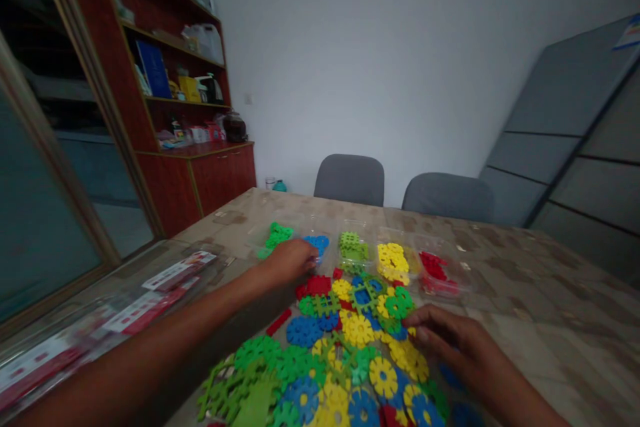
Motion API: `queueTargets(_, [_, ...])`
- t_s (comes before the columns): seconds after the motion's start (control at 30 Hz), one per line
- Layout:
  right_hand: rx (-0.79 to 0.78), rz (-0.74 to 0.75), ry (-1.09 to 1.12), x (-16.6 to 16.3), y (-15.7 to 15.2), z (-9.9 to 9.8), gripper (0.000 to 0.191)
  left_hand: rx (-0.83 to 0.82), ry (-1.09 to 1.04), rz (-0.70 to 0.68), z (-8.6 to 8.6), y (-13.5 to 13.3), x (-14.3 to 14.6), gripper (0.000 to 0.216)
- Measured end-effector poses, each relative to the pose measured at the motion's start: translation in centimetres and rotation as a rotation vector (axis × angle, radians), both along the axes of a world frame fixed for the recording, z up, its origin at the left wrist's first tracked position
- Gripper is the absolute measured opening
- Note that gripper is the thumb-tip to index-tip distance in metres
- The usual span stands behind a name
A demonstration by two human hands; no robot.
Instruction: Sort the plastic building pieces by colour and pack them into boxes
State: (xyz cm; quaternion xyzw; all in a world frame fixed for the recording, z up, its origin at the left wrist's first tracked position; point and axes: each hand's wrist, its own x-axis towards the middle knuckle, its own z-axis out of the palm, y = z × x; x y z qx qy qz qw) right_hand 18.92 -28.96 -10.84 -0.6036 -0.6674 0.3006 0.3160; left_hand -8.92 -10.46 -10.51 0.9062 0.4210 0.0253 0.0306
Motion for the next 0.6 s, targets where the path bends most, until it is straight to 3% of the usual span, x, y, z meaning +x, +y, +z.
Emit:
queueTargets(0.2, [0.024,0.031,0.009,1.5,0.0,0.6,0.033,0.027,0.005,0.058,-1.5,-0.4,1.8,0.017])
queueTargets(0.6, [0.043,0.032,-0.118,2.5,0.4,0.5,0.029,-0.025,-0.162,-0.002,-2.9,0.4,3.3,0.023])
